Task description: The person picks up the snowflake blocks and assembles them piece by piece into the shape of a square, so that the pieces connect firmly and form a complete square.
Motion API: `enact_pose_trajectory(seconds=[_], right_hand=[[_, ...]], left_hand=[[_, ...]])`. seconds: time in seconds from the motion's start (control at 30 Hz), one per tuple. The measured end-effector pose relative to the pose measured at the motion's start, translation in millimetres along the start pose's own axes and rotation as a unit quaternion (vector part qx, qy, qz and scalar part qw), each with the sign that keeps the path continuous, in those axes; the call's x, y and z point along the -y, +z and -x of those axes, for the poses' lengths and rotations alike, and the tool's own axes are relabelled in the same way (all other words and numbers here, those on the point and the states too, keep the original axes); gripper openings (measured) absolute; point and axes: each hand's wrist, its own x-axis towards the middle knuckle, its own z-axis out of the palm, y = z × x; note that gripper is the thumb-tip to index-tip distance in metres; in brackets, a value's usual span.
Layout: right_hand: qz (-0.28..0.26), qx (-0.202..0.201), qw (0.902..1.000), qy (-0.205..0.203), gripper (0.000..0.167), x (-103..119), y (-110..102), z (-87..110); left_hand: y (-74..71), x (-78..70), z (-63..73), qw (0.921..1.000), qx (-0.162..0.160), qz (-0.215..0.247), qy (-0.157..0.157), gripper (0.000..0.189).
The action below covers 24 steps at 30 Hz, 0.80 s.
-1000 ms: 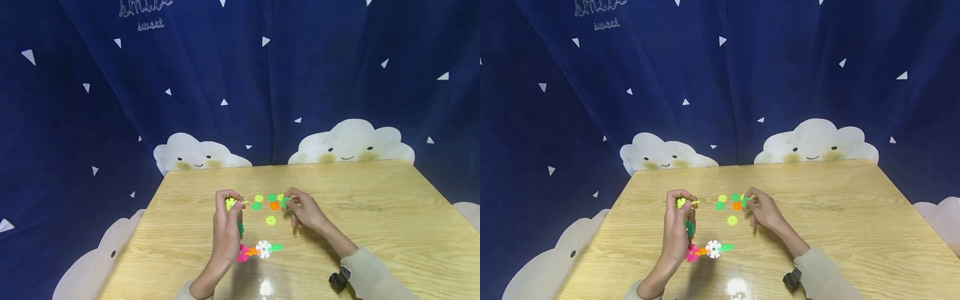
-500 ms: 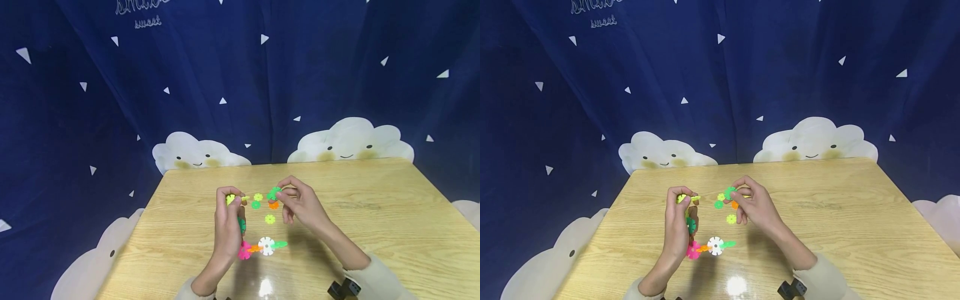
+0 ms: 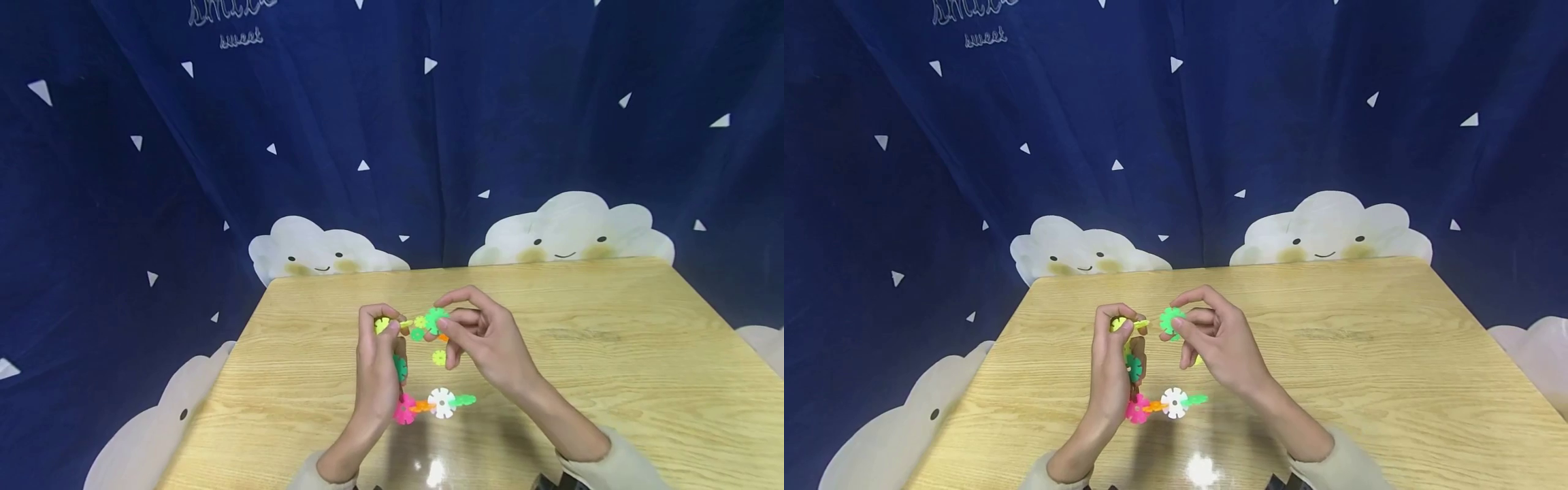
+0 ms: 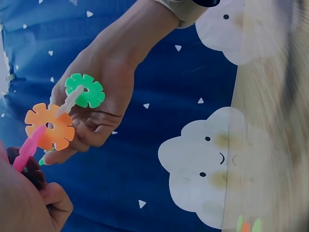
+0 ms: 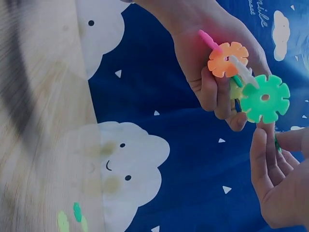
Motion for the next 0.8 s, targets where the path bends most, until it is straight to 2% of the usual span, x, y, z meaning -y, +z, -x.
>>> enact_pose_trajectory(seconds=[0.2, 0.37, 0.63, 0.8], right_hand=[[0.007, -0.003, 0.9998, -0.020, 0.020, 2.5, 4.5, 0.0], [0.015, -0.004, 0.9998, -0.016, 0.020, 4.9, 5.4, 0.2], [0.058, -0.015, 0.9980, -0.019, 0.018, 5.8, 7.3, 3.6], [0.065, -0.028, 0.9973, -0.017, 0.018, 7.4, 10.9, 6.4]], left_hand=[[4.6, 0.0, 2.3, 0.9994, 0.003, -0.034, 0.005, 0.013], [6.2, 0.3, 4.2, 0.9979, 0.004, -0.062, 0.019, 0.011], [5.8, 2.9, 7.5, 0.9949, 0.018, -0.091, 0.040, 0.014], [6.4, 3.9, 9.6, 0.9936, 0.021, -0.100, 0.047, 0.014]])
